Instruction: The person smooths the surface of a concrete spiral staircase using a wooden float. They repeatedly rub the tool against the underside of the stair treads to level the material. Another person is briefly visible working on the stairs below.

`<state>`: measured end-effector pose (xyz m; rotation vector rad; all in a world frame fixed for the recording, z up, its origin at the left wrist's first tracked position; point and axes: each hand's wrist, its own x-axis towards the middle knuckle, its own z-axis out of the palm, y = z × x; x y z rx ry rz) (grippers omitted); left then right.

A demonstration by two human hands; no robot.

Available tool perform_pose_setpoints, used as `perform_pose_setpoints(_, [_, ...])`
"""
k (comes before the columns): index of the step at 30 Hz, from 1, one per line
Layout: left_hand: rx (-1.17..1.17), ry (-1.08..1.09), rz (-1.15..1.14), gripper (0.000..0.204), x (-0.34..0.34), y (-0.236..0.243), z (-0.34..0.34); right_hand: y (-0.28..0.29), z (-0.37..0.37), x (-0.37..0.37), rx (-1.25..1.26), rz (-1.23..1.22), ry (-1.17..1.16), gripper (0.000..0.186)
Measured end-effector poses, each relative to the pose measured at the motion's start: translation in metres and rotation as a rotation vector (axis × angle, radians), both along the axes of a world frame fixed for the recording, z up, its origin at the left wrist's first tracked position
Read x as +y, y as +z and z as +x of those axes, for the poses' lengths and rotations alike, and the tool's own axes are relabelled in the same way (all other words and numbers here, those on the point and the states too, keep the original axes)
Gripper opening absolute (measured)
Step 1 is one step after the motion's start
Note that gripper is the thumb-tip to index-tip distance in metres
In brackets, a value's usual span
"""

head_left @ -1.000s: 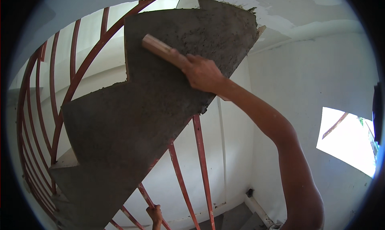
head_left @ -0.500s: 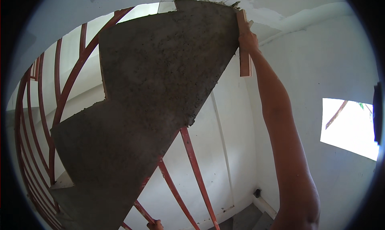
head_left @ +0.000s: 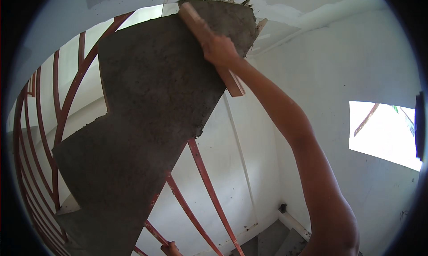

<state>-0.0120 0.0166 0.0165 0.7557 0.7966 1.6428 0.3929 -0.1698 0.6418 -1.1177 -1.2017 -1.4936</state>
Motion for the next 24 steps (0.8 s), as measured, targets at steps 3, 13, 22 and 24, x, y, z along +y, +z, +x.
perform_pose_setpoints(3, [0.231,-0.043,0.046,0.022,0.014,-0.013,-0.022,-0.005,0.019,-0.003,0.110,0.001,0.000,0.073])
perform_pose_setpoints(13, [0.496,0.110,0.179,0.023,-0.031,0.036,0.021,0.036,0.092,-0.023,0.094,0.068,-0.079,0.058])
perform_pose_setpoints(22, [0.452,0.012,0.157,0.025,-0.036,0.048,0.014,0.040,0.094,-0.036,0.020,0.059,-0.105,0.057])
perform_pose_setpoints(24, [0.442,-0.012,0.184,0.025,-0.031,0.044,0.016,0.080,0.116,-0.033,0.085,0.163,-0.149,0.052])
